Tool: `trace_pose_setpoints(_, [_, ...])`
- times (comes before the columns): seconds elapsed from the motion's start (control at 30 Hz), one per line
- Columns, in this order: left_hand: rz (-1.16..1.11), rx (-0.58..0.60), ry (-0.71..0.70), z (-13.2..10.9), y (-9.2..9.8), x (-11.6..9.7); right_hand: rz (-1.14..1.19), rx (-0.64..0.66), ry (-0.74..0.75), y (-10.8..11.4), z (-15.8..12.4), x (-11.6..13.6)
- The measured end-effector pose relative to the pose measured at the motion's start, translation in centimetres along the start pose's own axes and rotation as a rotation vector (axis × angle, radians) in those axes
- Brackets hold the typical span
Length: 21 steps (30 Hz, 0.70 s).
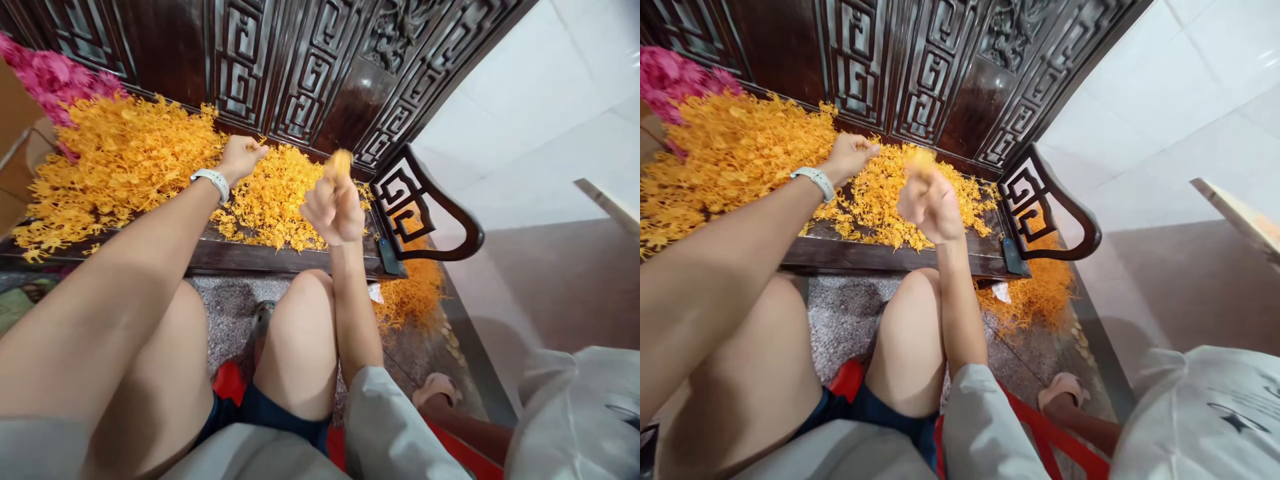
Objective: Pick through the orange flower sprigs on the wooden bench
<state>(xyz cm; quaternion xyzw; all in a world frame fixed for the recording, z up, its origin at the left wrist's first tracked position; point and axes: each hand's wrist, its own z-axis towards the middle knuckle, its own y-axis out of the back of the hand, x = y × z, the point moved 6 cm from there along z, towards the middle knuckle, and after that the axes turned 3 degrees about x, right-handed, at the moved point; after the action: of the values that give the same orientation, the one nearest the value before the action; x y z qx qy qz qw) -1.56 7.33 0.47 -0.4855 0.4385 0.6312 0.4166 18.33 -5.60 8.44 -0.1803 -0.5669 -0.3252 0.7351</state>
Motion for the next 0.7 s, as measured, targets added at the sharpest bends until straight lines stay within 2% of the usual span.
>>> trace_pose_setpoints(0.03, [0.016,0.026,-0.032,-0.1,0.1,-0.2,-0.021,-0.220,-0.015,2.0,0.0,-0.7])
trace_pose_setpoints(0.07, [0.024,0.052,-0.064,-0.2,0.1,-0.6,-0.046,-0.383,-0.069,3.7,-0.1,-1.8])
trace_pose_setpoints(0.1, [0.028,0.077,-0.097,-0.3,0.1,-1.1,-0.069,-0.494,-0.142,5.1,-0.2,-3.0])
trace_pose_setpoints(0.17, [0.032,0.130,-0.157,-0.7,-0.1,-2.3,-0.087,-0.618,-0.259,7.0,-0.4,-5.1])
trace_pose_setpoints(0.27, [0.008,0.208,-0.213,-1.6,-0.5,-3.9,-0.094,-0.657,-0.315,8.0,-0.5,-6.9])
trace_pose_setpoints(0.4, [0.019,0.242,-0.236,-2.9,-0.7,-5.6,-0.112,-0.598,-0.356,7.4,-0.4,-8.2])
trace_pose_setpoints(0.53, [0.110,0.244,-0.232,-3.3,-0.7,-6.0,-0.154,-0.506,-0.320,6.3,0.2,-8.5])
trace_pose_setpoints(0.6, [0.144,0.215,-0.240,-2.8,-0.6,-5.5,-0.125,-0.370,-0.297,5.0,0.7,-7.8])
trace_pose_setpoints(0.63, [0.155,0.180,-0.245,-2.4,-0.4,-5.2,-0.102,-0.260,-0.299,3.9,0.9,-7.3])
trace_pose_setpoints(0.7, [0.148,0.053,-0.231,-1.5,0.6,-4.2,-0.052,0.062,-0.329,1.0,0.7,-5.8])
